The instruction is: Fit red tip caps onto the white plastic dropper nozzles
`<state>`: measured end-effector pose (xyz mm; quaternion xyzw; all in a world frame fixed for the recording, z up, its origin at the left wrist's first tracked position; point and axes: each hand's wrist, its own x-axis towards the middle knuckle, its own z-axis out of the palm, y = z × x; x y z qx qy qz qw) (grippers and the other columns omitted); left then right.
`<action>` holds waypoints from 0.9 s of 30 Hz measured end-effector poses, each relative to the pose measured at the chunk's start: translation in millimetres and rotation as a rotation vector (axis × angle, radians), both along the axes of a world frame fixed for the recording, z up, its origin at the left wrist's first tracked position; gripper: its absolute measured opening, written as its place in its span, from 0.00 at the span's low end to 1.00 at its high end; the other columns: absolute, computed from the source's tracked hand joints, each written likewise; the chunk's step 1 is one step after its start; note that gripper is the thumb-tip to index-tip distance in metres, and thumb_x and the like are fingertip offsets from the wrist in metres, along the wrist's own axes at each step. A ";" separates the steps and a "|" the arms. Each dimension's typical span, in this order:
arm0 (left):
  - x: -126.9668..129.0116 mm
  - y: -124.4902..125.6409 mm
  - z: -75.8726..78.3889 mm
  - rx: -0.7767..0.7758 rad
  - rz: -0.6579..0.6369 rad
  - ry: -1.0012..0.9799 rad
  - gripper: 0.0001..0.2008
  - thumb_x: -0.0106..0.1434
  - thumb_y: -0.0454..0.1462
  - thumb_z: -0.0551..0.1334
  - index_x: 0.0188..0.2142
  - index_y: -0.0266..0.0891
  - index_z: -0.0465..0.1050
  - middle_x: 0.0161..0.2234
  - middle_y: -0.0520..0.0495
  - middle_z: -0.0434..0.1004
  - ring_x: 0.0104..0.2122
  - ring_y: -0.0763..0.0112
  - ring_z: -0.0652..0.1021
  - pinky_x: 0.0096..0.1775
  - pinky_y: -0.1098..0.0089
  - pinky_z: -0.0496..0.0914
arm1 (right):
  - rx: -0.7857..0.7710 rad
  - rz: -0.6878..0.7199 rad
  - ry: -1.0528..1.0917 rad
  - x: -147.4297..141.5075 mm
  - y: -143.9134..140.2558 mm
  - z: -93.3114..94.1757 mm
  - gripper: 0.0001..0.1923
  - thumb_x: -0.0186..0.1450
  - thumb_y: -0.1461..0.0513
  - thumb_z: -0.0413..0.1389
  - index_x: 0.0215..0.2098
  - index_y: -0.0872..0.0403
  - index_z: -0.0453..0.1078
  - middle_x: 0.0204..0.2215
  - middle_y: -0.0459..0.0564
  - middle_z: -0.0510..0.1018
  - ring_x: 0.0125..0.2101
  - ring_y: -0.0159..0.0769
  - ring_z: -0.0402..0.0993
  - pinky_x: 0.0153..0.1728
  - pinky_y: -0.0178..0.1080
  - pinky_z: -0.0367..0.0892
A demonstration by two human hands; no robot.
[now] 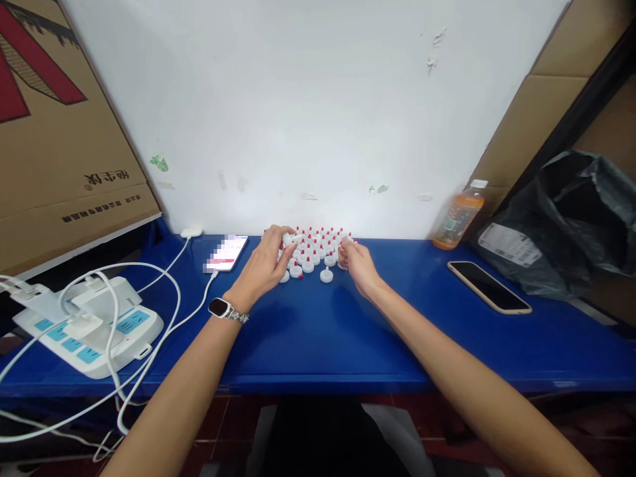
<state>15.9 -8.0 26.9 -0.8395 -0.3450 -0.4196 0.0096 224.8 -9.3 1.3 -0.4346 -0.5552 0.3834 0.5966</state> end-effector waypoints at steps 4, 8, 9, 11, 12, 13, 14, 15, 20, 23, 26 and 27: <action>-3.7 11.6 -10.8 -0.149 -0.105 0.023 0.16 0.70 0.45 0.56 0.53 0.40 0.66 0.46 0.44 0.73 0.40 0.66 0.74 0.47 0.63 0.70 | 0.242 0.030 -0.509 -4.9 -6.8 -6.3 0.16 0.69 0.54 0.51 0.26 0.53 0.65 0.23 0.44 0.68 0.26 0.32 0.63 0.30 0.36 0.57; -2.8 17.5 -21.2 -0.237 -0.109 0.058 0.16 0.67 0.44 0.60 0.51 0.41 0.69 0.48 0.44 0.75 0.43 0.64 0.75 0.48 0.62 0.70 | 0.354 0.025 -0.858 -14.2 -9.1 -12.5 0.06 0.68 0.61 0.54 0.35 0.53 0.73 0.31 0.47 0.75 0.37 0.37 0.69 0.42 0.41 0.57; -3.4 17.9 -22.2 -0.259 -0.095 0.073 0.16 0.67 0.44 0.60 0.51 0.42 0.69 0.48 0.44 0.75 0.44 0.63 0.75 0.48 0.62 0.70 | 0.368 0.012 -0.931 -14.6 -8.7 -13.5 0.06 0.67 0.62 0.54 0.37 0.52 0.74 0.33 0.48 0.76 0.38 0.38 0.69 0.44 0.43 0.56; -5.2 17.6 -22.5 -0.295 -0.075 0.103 0.15 0.66 0.44 0.60 0.49 0.42 0.70 0.48 0.45 0.76 0.45 0.62 0.76 0.48 0.61 0.69 | 0.394 0.003 -1.059 -13.6 -7.8 -14.9 0.06 0.67 0.62 0.55 0.38 0.52 0.75 0.34 0.49 0.76 0.41 0.40 0.67 0.45 0.45 0.54; -6.1 17.2 -22.0 -0.309 -0.072 0.116 0.14 0.65 0.43 0.61 0.49 0.43 0.70 0.48 0.45 0.76 0.45 0.62 0.76 0.47 0.61 0.69 | 0.406 0.004 -1.110 -12.7 -7.4 -15.4 0.06 0.67 0.62 0.55 0.38 0.52 0.75 0.34 0.50 0.76 0.41 0.42 0.67 0.45 0.46 0.54; -6.9 16.7 -21.5 -0.321 -0.074 0.124 0.14 0.65 0.43 0.61 0.49 0.43 0.71 0.47 0.45 0.77 0.45 0.62 0.76 0.47 0.61 0.69 | 0.413 0.006 -1.150 -11.8 -7.1 -15.8 0.06 0.67 0.62 0.56 0.38 0.52 0.75 0.34 0.50 0.76 0.42 0.42 0.66 0.45 0.46 0.54; -7.6 16.2 -20.8 -0.332 -0.078 0.126 0.14 0.64 0.42 0.61 0.48 0.43 0.71 0.47 0.45 0.77 0.44 0.62 0.76 0.46 0.61 0.70 | 0.415 0.008 -1.175 -11.0 -6.9 -16.1 0.06 0.66 0.62 0.56 0.39 0.52 0.75 0.35 0.51 0.76 0.42 0.43 0.65 0.45 0.47 0.54; -8.0 15.8 -20.2 -0.341 -0.082 0.123 0.14 0.64 0.42 0.62 0.48 0.43 0.71 0.46 0.46 0.77 0.43 0.63 0.77 0.46 0.61 0.70 | 0.413 0.009 -1.184 -10.4 -6.8 -16.2 0.06 0.65 0.62 0.57 0.40 0.52 0.75 0.35 0.51 0.76 0.42 0.44 0.65 0.45 0.47 0.54; -6.9 15.0 -18.5 -0.378 -0.114 0.065 0.14 0.62 0.45 0.65 0.44 0.43 0.71 0.43 0.47 0.78 0.42 0.63 0.78 0.45 0.63 0.70 | 0.350 -0.042 -0.850 -7.9 -5.1 -13.1 0.08 0.63 0.62 0.57 0.41 0.52 0.73 0.31 0.48 0.76 0.38 0.40 0.67 0.43 0.45 0.58; -2.9 13.7 -18.4 -0.411 -0.160 0.029 0.17 0.61 0.48 0.65 0.44 0.42 0.71 0.43 0.47 0.78 0.43 0.63 0.78 0.45 0.63 0.71 | 0.299 0.026 -0.504 -7.9 -4.5 -9.5 0.08 0.64 0.59 0.55 0.41 0.53 0.72 0.27 0.45 0.75 0.30 0.34 0.68 0.36 0.39 0.62; 2.6 10.0 -17.9 -0.425 -0.208 0.008 0.18 0.60 0.48 0.67 0.44 0.42 0.70 0.43 0.47 0.78 0.44 0.63 0.79 0.45 0.64 0.71 | 0.270 0.063 -0.374 -8.2 -6.1 -6.3 0.09 0.63 0.55 0.57 0.34 0.54 0.71 0.26 0.45 0.75 0.28 0.33 0.68 0.33 0.37 0.63; 4.0 8.5 -17.4 -0.421 -0.221 0.013 0.18 0.59 0.49 0.67 0.44 0.42 0.70 0.42 0.47 0.79 0.43 0.63 0.78 0.44 0.65 0.71 | 0.261 0.064 -0.369 -7.5 -7.1 -5.1 0.10 0.63 0.55 0.58 0.32 0.54 0.71 0.26 0.46 0.75 0.28 0.33 0.69 0.32 0.37 0.63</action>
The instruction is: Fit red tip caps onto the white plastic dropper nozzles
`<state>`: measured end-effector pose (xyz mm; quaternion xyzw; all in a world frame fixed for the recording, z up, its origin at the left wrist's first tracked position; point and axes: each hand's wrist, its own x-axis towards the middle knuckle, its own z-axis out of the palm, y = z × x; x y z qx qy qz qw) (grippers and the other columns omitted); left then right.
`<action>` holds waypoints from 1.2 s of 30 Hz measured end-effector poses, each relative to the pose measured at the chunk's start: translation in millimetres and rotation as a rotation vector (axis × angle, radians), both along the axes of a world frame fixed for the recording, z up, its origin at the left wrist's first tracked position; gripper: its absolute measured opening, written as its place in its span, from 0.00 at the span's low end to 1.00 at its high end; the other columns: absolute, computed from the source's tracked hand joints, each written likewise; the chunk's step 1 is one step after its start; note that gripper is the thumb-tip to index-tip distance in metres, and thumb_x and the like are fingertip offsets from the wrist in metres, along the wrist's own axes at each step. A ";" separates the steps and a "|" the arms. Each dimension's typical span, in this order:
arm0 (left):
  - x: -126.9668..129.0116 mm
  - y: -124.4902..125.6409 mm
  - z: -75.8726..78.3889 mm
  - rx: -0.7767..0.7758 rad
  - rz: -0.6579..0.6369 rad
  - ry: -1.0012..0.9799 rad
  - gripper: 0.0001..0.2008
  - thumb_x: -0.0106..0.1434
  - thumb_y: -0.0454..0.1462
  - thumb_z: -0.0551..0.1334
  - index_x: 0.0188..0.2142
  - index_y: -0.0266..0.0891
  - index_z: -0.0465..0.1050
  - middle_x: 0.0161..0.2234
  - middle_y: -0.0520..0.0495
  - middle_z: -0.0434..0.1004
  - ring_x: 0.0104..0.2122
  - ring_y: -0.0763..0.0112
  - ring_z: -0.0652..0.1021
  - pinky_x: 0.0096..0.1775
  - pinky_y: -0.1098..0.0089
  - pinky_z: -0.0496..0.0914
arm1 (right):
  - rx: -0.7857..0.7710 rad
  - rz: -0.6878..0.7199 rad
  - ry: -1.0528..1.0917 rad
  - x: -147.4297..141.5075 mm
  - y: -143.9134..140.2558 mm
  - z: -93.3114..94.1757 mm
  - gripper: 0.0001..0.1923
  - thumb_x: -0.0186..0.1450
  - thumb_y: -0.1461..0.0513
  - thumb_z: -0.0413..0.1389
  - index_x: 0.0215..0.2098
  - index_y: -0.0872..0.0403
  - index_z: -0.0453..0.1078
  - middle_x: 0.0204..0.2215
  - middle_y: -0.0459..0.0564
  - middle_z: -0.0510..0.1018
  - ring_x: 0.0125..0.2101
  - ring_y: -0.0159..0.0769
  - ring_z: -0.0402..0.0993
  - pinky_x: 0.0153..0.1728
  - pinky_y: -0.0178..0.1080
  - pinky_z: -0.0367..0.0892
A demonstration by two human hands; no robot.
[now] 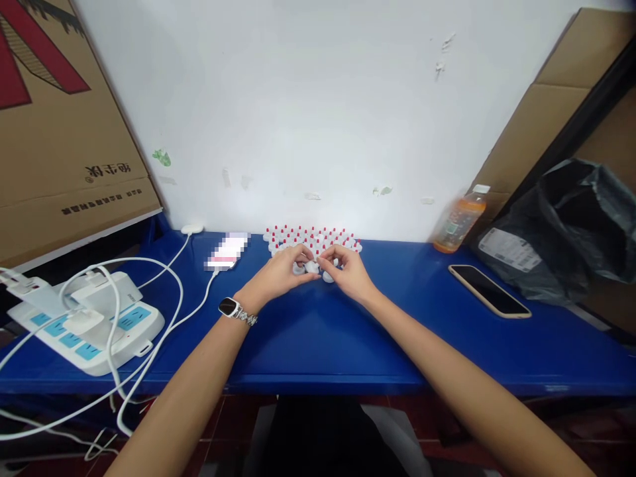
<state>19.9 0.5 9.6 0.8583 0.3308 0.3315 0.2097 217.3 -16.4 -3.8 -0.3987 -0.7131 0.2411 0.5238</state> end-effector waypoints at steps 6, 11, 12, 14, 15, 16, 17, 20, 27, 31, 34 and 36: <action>-7.4 -1.2 4.3 0.096 0.108 0.112 0.17 0.63 0.52 0.62 0.39 0.40 0.73 0.37 0.46 0.77 0.36 0.64 0.75 0.38 0.64 0.68 | -0.011 0.035 -0.243 13.1 -8.6 8.1 0.04 0.61 0.62 0.57 0.29 0.54 0.71 0.25 0.45 0.76 0.27 0.32 0.68 0.33 0.37 0.62; -18.6 8.7 -0.3 0.205 0.238 0.207 0.12 0.67 0.45 0.58 0.39 0.41 0.74 0.37 0.45 0.74 0.40 0.60 0.73 0.42 0.61 0.68 | 0.063 0.013 -0.630 15.4 -12.0 7.8 0.03 0.60 0.65 0.58 0.29 0.53 0.73 0.26 0.45 0.77 0.33 0.36 0.70 0.47 0.45 0.54; -18.7 10.0 -1.9 0.226 0.254 0.231 0.11 0.67 0.45 0.59 0.40 0.41 0.74 0.38 0.44 0.74 0.41 0.59 0.73 0.44 0.60 0.68 | 0.074 0.005 -0.664 14.6 -12.1 7.1 0.02 0.61 0.65 0.58 0.30 0.53 0.73 0.26 0.45 0.77 0.34 0.36 0.70 0.48 0.45 0.52; -16.8 10.9 -4.8 0.267 0.295 0.279 0.12 0.66 0.44 0.59 0.41 0.40 0.75 0.39 0.43 0.72 0.42 0.57 0.72 0.45 0.59 0.67 | 0.087 -0.003 -0.688 12.9 -12.1 6.2 0.02 0.62 0.64 0.58 0.32 0.53 0.73 0.25 0.44 0.76 0.35 0.37 0.70 0.47 0.45 0.51; -15.1 10.7 -6.0 0.286 0.317 0.300 0.12 0.67 0.44 0.59 0.41 0.40 0.75 0.39 0.42 0.72 0.43 0.57 0.72 0.45 0.58 0.67 | 0.088 -0.009 -0.680 12.3 -12.1 6.0 0.02 0.62 0.63 0.59 0.33 0.52 0.73 0.25 0.44 0.76 0.35 0.37 0.69 0.47 0.45 0.51; -13.1 10.1 -7.1 0.302 0.336 0.319 0.12 0.67 0.44 0.59 0.42 0.39 0.75 0.39 0.42 0.72 0.43 0.56 0.72 0.45 0.57 0.67 | 0.086 -0.018 -0.662 11.9 -12.2 6.0 0.02 0.62 0.62 0.59 0.34 0.52 0.74 0.25 0.44 0.75 0.34 0.37 0.69 0.47 0.45 0.51; -11.1 9.5 -8.0 0.314 0.350 0.337 0.12 0.67 0.43 0.58 0.41 0.39 0.75 0.39 0.42 0.72 0.43 0.56 0.71 0.46 0.57 0.67 | 0.083 -0.030 -0.640 11.6 -12.3 6.2 0.04 0.63 0.61 0.59 0.35 0.52 0.74 0.24 0.43 0.74 0.34 0.36 0.69 0.47 0.44 0.51; -6.2 7.5 -9.4 0.332 0.362 0.387 0.10 0.68 0.41 0.57 0.39 0.38 0.75 0.38 0.41 0.72 0.42 0.56 0.72 0.45 0.57 0.66 | 0.082 -0.078 -0.583 10.6 -12.5 7.1 0.05 0.63 0.60 0.59 0.36 0.52 0.73 0.24 0.42 0.73 0.33 0.36 0.69 0.46 0.44 0.52; 0.9 1.3 0.5 0.352 0.250 0.201 0.08 0.69 0.39 0.54 0.38 0.40 0.69 0.37 0.44 0.73 0.41 0.59 0.73 0.44 0.60 0.67 | 0.188 -0.225 -0.456 4.7 -13.9 6.2 0.11 0.65 0.58 0.57 0.45 0.51 0.72 0.35 0.49 0.76 0.41 0.42 0.69 0.48 0.46 0.57; 8.8 -6.9 6.0 0.225 0.112 -0.054 0.09 0.72 0.42 0.50 0.42 0.41 0.65 0.36 0.47 0.72 0.36 0.67 0.73 0.39 0.66 0.68 | 0.237 -0.146 -0.371 1.8 -15.1 5.9 0.22 0.66 0.56 0.56 0.57 0.51 0.64 0.52 0.55 0.73 0.50 0.45 0.68 0.52 0.46 0.60; 12.3 -12.1 6.3 0.124 0.086 -0.079 0.11 0.74 0.44 0.47 0.43 0.42 0.62 0.35 0.49 0.71 0.33 0.69 0.73 0.36 0.68 0.67 | 0.150 -0.018 -0.318 0.2 -16.9 7.7 0.16 0.69 0.56 0.51 0.54 0.50 0.65 0.45 0.51 0.77 0.43 0.40 0.72 0.46 0.42 0.64; 12.1 -14.1 6.0 0.123 0.089 -0.028 0.12 0.74 0.44 0.45 0.42 0.42 0.61 0.35 0.49 0.70 0.33 0.68 0.73 0.38 0.66 0.66 | 0.102 0.027 -0.274 -0.7 -19.1 9.0 0.14 0.70 0.55 0.51 0.51 0.50 0.67 0.38 0.48 0.78 0.36 0.37 0.73 0.41 0.39 0.65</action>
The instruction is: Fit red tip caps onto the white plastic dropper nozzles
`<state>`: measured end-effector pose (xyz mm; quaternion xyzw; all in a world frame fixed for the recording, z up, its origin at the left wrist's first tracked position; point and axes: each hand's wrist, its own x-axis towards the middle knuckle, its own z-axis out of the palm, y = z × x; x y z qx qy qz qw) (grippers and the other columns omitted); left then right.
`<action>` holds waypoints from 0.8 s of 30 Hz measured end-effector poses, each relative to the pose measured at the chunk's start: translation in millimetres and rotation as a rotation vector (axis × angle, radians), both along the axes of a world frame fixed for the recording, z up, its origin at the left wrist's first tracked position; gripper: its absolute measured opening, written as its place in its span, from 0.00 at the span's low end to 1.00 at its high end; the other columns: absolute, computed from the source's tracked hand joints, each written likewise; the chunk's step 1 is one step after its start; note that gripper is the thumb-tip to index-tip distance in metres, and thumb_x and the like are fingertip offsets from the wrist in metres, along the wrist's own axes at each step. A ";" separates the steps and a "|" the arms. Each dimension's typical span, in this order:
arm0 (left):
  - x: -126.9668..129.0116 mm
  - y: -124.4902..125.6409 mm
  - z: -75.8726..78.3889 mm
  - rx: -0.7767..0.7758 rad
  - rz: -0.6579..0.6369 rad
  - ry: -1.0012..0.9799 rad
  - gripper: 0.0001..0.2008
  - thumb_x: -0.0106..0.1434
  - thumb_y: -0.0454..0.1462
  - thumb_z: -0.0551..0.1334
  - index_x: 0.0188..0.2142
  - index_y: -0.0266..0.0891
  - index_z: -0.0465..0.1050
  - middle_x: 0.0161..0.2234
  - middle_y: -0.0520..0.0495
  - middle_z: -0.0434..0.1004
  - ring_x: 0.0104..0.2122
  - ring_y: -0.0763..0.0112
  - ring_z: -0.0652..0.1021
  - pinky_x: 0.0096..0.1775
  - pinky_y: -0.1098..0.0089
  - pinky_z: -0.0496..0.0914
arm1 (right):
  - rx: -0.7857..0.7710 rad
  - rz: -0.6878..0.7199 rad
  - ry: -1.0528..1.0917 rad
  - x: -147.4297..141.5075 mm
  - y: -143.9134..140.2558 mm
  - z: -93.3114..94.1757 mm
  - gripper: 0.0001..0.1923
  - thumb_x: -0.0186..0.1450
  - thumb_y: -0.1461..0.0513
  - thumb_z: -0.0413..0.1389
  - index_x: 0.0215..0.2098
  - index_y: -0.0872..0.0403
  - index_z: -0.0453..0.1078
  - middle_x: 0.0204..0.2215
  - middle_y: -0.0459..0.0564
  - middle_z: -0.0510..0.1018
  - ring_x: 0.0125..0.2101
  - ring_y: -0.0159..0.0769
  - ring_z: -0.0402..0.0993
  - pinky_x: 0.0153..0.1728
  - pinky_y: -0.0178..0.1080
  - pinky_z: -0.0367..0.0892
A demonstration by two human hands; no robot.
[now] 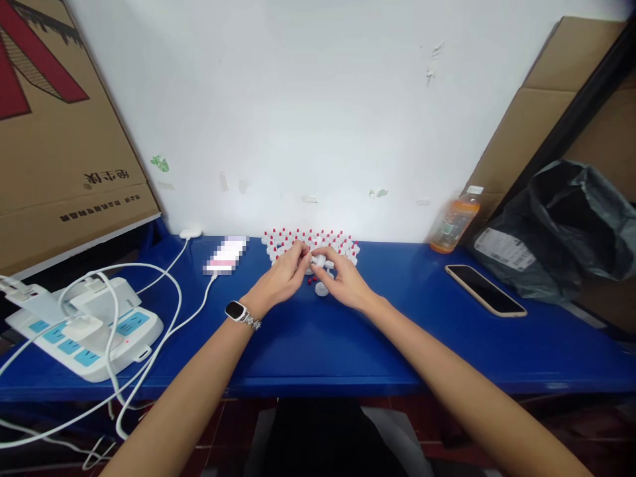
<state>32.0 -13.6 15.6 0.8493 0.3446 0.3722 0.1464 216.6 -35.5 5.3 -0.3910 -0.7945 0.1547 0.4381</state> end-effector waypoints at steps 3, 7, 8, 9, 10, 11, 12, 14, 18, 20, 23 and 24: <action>-0.6 -1.2 -0.6 0.042 -0.009 0.078 0.14 0.75 0.43 0.43 0.37 0.41 0.60 0.34 0.49 0.69 0.35 0.67 0.72 0.40 0.66 0.66 | -0.063 0.063 0.037 -1.2 -3.9 0.8 0.14 0.71 0.53 0.48 0.47 0.51 0.67 0.32 0.46 0.76 0.32 0.35 0.72 0.37 0.37 0.64; 4.7 -0.7 -3.2 0.044 -0.049 0.010 0.16 0.75 0.44 0.43 0.33 0.41 0.58 0.30 0.50 0.66 0.31 0.69 0.69 0.36 0.68 0.64 | -0.113 0.098 0.053 -3.5 -7.0 2.0 0.16 0.73 0.52 0.42 0.45 0.50 0.66 0.29 0.45 0.74 0.29 0.34 0.69 0.34 0.36 0.63; 7.2 -0.4 -4.1 0.029 -0.046 -0.036 0.17 0.75 0.45 0.43 0.32 0.41 0.58 0.29 0.51 0.65 0.30 0.70 0.68 0.35 0.68 0.63 | -0.092 0.079 0.039 -4.1 -7.0 2.9 0.15 0.73 0.52 0.42 0.44 0.50 0.66 0.29 0.45 0.74 0.29 0.34 0.69 0.34 0.36 0.62; 9.7 0.0 -5.0 0.009 -0.036 -0.085 0.18 0.74 0.46 0.43 0.32 0.41 0.58 0.28 0.51 0.65 0.28 0.71 0.67 0.33 0.69 0.62 | -0.057 0.048 0.013 -4.6 -6.9 4.0 0.15 0.73 0.52 0.43 0.44 0.50 0.66 0.29 0.46 0.74 0.29 0.35 0.69 0.35 0.37 0.62; 12.2 0.4 -5.6 -0.014 -0.021 -0.136 0.19 0.74 0.48 0.43 0.31 0.41 0.58 0.27 0.52 0.64 0.28 0.71 0.66 0.32 0.69 0.61 | -0.010 0.008 -0.025 -5.0 -6.6 5.1 0.14 0.73 0.53 0.43 0.44 0.50 0.66 0.30 0.47 0.75 0.30 0.35 0.69 0.36 0.38 0.62; 14.6 0.9 -6.0 -0.036 -0.005 -0.189 0.20 0.74 0.49 0.44 0.30 0.41 0.58 0.26 0.52 0.63 0.27 0.71 0.65 0.32 0.70 0.60 | 0.045 -0.037 -0.074 -5.3 -6.3 6.2 0.13 0.73 0.54 0.44 0.44 0.51 0.67 0.32 0.48 0.75 0.32 0.36 0.69 0.38 0.39 0.61; 16.7 1.3 -6.2 -0.057 0.011 -0.241 0.20 0.73 0.50 0.44 0.30 0.40 0.59 0.26 0.52 0.63 0.27 0.72 0.65 0.31 0.70 0.60 | 0.103 -0.083 -0.127 -5.5 -6.0 7.1 0.13 0.73 0.55 0.45 0.45 0.51 0.67 0.34 0.49 0.76 0.33 0.38 0.70 0.40 0.40 0.60; 20.2 2.2 -5.9 -0.103 0.033 -0.315 0.21 0.72 0.51 0.46 0.29 0.40 0.60 0.26 0.52 0.64 0.28 0.71 0.65 0.32 0.70 0.61 | 0.202 -0.164 -0.230 -6.2 -5.8 8.1 0.12 0.72 0.56 0.47 0.47 0.52 0.68 0.38 0.52 0.77 0.37 0.40 0.70 0.44 0.43 0.57; 25.3 4.3 -5.2 -0.195 0.043 -0.363 0.22 0.70 0.51 0.48 0.26 0.39 0.60 0.24 0.52 0.64 0.26 0.72 0.65 0.31 0.70 0.62 | 0.285 -0.263 -0.369 -9.5 -7.1 8.0 0.13 0.72 0.57 0.46 0.48 0.52 0.69 0.41 0.54 0.78 0.41 0.43 0.69 0.44 0.44 0.54; 26.1 6.3 -5.5 -0.233 0.047 -0.387 0.22 0.69 0.51 0.49 0.24 0.39 0.59 0.22 0.53 0.62 0.24 0.73 0.64 0.29 0.70 0.61 | 0.310 -0.302 -0.409 -11.1 -7.5 8.1 0.14 0.73 0.57 0.45 0.48 0.52 0.69 0.39 0.54 0.78 0.41 0.44 0.68 0.44 0.45 0.53; 21.0 11.3 -5.5 -0.304 0.076 -0.452 0.23 0.69 0.50 0.49 0.22 0.41 0.56 0.19 0.54 0.56 0.21 0.74 0.60 0.25 0.70 0.57 | 0.328 -0.345 -0.416 -8.0 -5.9 8.2 0.14 0.73 0.56 0.45 0.47 0.52 0.70 0.38 0.54 0.78 0.41 0.44 0.68 0.46 0.46 0.52; 17.5 13.3 -5.3 -0.321 0.101 -0.478 0.23 0.69 0.50 0.49 0.21 0.41 0.54 0.18 0.55 0.54 0.20 0.74 0.59 0.25 0.70 0.57 | 0.320 -0.362 -0.399 -5.0 -4.4 8.0 0.14 0.73 0.56 0.45 0.46 0.52 0.70 0.38 0.54 0.78 0.41 0.44 0.68 0.46 0.46 0.52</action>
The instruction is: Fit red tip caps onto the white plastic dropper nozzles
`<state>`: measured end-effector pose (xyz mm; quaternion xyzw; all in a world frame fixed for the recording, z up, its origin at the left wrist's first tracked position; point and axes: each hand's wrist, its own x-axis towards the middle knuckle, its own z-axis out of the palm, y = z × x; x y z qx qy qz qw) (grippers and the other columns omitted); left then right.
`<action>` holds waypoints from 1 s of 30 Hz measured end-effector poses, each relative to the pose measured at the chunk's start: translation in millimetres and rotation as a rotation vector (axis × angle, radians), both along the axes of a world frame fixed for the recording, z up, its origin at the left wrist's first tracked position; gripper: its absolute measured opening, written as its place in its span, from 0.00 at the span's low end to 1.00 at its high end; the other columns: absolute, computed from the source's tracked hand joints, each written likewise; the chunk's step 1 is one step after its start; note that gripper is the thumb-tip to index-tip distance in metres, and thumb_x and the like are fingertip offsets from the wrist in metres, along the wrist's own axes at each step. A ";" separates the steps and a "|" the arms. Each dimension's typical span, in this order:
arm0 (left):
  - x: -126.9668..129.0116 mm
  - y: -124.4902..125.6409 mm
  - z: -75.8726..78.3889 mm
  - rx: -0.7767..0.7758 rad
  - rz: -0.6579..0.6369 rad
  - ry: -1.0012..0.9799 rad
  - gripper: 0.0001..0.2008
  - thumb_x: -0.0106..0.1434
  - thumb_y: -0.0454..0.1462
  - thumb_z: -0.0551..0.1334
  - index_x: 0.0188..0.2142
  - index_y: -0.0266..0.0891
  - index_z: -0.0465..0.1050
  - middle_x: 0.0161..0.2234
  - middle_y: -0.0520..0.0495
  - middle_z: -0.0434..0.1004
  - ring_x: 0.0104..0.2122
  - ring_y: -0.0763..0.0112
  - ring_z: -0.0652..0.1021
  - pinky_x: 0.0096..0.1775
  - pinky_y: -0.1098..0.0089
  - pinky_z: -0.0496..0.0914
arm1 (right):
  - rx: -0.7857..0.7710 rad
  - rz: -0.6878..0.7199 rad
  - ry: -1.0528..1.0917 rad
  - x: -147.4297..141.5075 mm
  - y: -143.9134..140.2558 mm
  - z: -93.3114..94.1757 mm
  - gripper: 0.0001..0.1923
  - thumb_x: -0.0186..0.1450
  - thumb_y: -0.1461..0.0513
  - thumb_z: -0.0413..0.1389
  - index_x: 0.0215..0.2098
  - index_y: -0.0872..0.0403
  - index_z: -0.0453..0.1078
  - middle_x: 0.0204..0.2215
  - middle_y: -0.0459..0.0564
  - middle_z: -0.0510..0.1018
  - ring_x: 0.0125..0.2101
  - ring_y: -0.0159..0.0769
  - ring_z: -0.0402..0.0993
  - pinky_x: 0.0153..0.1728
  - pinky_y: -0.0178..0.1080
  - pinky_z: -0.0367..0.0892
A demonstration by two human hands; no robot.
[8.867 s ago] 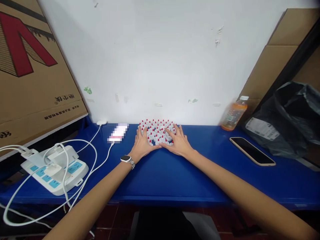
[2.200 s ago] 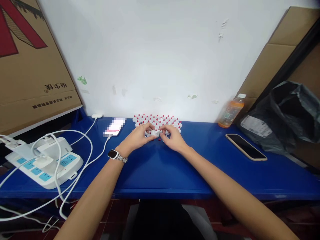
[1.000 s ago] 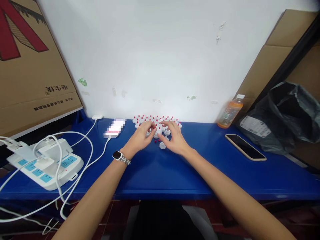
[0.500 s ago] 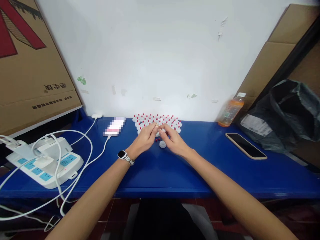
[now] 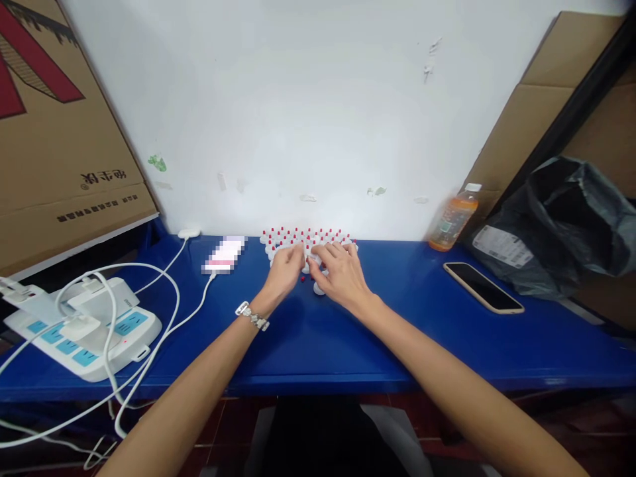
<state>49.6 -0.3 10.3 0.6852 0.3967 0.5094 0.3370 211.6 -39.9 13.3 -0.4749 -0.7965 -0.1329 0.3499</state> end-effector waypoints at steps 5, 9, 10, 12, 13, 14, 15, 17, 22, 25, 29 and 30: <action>-14.1 7.0 -3.6 0.150 0.039 0.268 0.24 0.71 0.51 0.48 0.23 0.40 0.58 0.21 0.53 0.60 0.23 0.71 0.64 0.28 0.69 0.60 | -0.076 -0.009 0.207 15.8 12.3 -6.3 0.13 0.73 0.55 0.47 0.45 0.51 0.69 0.39 0.52 0.78 0.40 0.43 0.71 0.46 0.45 0.56; -11.5 9.2 -13.5 0.381 -0.059 0.652 0.16 0.70 0.45 0.53 0.32 0.39 0.71 0.32 0.46 0.70 0.35 0.64 0.71 0.41 0.62 0.67 | -0.095 0.085 0.316 11.3 19.2 -13.8 0.10 0.70 0.58 0.51 0.45 0.51 0.71 0.44 0.53 0.75 0.47 0.43 0.69 0.49 0.45 0.60; -11.0 9.7 -15.5 0.394 -0.069 0.699 0.14 0.70 0.44 0.54 0.34 0.40 0.73 0.34 0.45 0.71 0.37 0.63 0.71 0.42 0.61 0.67 | -0.086 0.093 0.341 8.9 19.6 -15.0 0.10 0.69 0.58 0.52 0.44 0.51 0.73 0.44 0.54 0.73 0.47 0.44 0.68 0.50 0.45 0.61; -11.4 10.7 -17.9 0.387 -0.094 0.759 0.12 0.69 0.42 0.56 0.38 0.40 0.76 0.36 0.44 0.71 0.39 0.61 0.72 0.44 0.60 0.68 | -0.073 0.080 0.393 4.9 19.0 -16.6 0.09 0.67 0.58 0.55 0.42 0.52 0.75 0.41 0.54 0.70 0.47 0.44 0.67 0.49 0.45 0.63; -12.2 11.0 -18.2 0.382 -0.104 0.779 0.11 0.69 0.40 0.57 0.40 0.40 0.77 0.37 0.44 0.72 0.41 0.61 0.72 0.45 0.60 0.68 | -0.071 0.067 0.419 3.7 18.5 -17.1 0.08 0.67 0.59 0.56 0.41 0.52 0.75 0.39 0.54 0.68 0.45 0.43 0.66 0.49 0.45 0.64; -13.1 11.2 -18.0 0.378 -0.109 0.797 0.10 0.68 0.40 0.57 0.41 0.41 0.77 0.38 0.44 0.72 0.42 0.60 0.72 0.46 0.60 0.68 | -0.073 0.061 0.443 2.9 18.0 -17.5 0.08 0.66 0.59 0.57 0.40 0.52 0.76 0.37 0.52 0.67 0.44 0.43 0.66 0.48 0.45 0.64; -14.0 11.2 -17.6 0.377 -0.111 0.814 0.10 0.68 0.39 0.57 0.42 0.41 0.78 0.39 0.44 0.73 0.42 0.60 0.72 0.46 0.60 0.68 | -0.077 0.065 0.464 2.5 17.6 -18.0 0.07 0.65 0.59 0.58 0.39 0.52 0.76 0.35 0.51 0.66 0.42 0.42 0.66 0.46 0.44 0.65; -15.3 11.2 -16.7 0.374 -0.111 0.841 0.10 0.68 0.39 0.58 0.43 0.41 0.78 0.40 0.44 0.74 0.43 0.59 0.72 0.46 0.60 0.67 | -0.094 0.093 0.494 2.4 17.3 -18.9 0.07 0.64 0.59 0.58 0.38 0.52 0.76 0.33 0.50 0.66 0.39 0.40 0.67 0.44 0.43 0.65; -19.6 13.1 -16.6 0.356 -0.119 0.853 0.12 0.68 0.41 0.58 0.46 0.41 0.76 0.41 0.44 0.76 0.44 0.59 0.73 0.47 0.60 0.67 | -0.123 0.168 0.499 2.7 16.5 -18.6 0.05 0.64 0.61 0.58 0.36 0.53 0.76 0.28 0.46 0.70 0.33 0.37 0.69 0.40 0.40 0.65; -27.8 14.9 -14.5 0.349 -0.087 0.818 0.13 0.68 0.43 0.57 0.48 0.41 0.75 0.42 0.44 0.76 0.45 0.59 0.73 0.48 0.59 0.66 | -0.132 0.204 0.513 3.0 15.0 -16.8 0.04 0.63 0.62 0.59 0.35 0.53 0.76 0.26 0.45 0.73 0.31 0.35 0.70 0.37 0.39 0.65; -44.1 16.6 -8.7 0.321 -0.010 0.802 0.15 0.67 0.45 0.59 0.48 0.42 0.73 0.45 0.44 0.73 0.47 0.58 0.73 0.49 0.58 0.65 | -0.186 0.250 0.497 2.6 13.2 -16.3 0.03 0.63 0.63 0.58 0.33 0.53 0.76 0.28 0.46 0.77 0.30 0.35 0.71 0.36 0.39 0.64; -48.0 17.2 -7.7 0.303 0.008 0.803 0.15 0.66 0.46 0.59 0.48 0.42 0.73 0.45 0.44 0.73 0.47 0.57 0.73 0.49 0.58 0.66 | -0.203 0.277 0.464 2.4 12.8 -16.6 0.04 0.63 0.64 0.58 0.33 0.53 0.76 0.28 0.47 0.78 0.31 0.35 0.71 0.37 0.39 0.64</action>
